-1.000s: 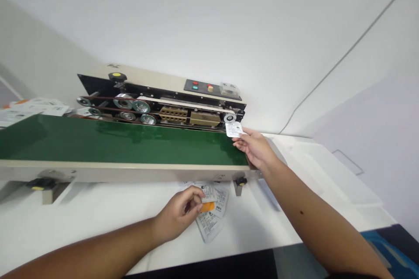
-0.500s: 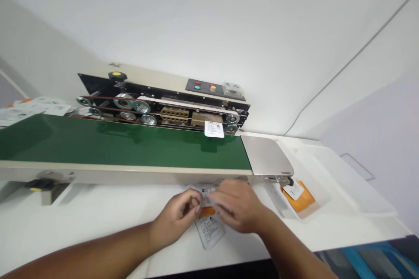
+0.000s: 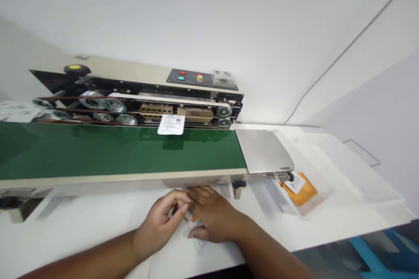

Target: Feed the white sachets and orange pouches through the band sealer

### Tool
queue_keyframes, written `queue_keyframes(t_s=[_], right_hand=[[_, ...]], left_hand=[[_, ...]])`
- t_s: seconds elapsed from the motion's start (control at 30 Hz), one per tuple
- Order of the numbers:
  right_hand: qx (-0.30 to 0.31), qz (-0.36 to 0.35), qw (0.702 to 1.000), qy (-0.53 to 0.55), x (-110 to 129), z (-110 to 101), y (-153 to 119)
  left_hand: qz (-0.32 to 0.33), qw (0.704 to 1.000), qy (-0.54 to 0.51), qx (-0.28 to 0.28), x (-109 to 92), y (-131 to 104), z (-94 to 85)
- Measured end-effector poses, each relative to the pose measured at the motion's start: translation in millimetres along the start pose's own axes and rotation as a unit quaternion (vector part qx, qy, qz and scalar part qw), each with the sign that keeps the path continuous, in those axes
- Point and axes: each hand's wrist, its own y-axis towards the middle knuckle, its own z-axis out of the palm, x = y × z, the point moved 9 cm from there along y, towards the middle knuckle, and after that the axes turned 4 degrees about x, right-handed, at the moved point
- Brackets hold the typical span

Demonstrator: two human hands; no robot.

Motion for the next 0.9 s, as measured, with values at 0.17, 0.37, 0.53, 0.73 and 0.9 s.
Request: queue_keyframes(t_s=[0.17, 0.37, 0.53, 0.73, 0.9], right_hand=[[-0.021, 0.034, 0.999, 0.021, -13.8, 2.1, 2.9], [-0.059, -0.010, 0.998, -0.007, -8.3, -5.1, -2.4], [-0.121, -0.047, 0.990, -0.048, -2.3, -16.2, -7.8], [-0.152, -0.068, 0.985, -0.051, 4.3, -27.7, -8.4], [-0.189, -0.103, 0.976, -0.016, 10.2, -36.3, -13.5]], left_hand=[[-0.008, 1.000, 0.022, 0.015, 3.9, 0.7, 1.9], [-0.005, 0.999, 0.028, 0.015, 3.4, 1.9, 0.3], [0.007, 0.999, 0.037, 0.002, 2.1, 1.1, -2.0], [0.010, 0.999, 0.050, -0.001, -0.6, 1.5, -2.4], [0.009, 0.999, 0.041, 0.013, -2.2, 1.9, 0.2]])
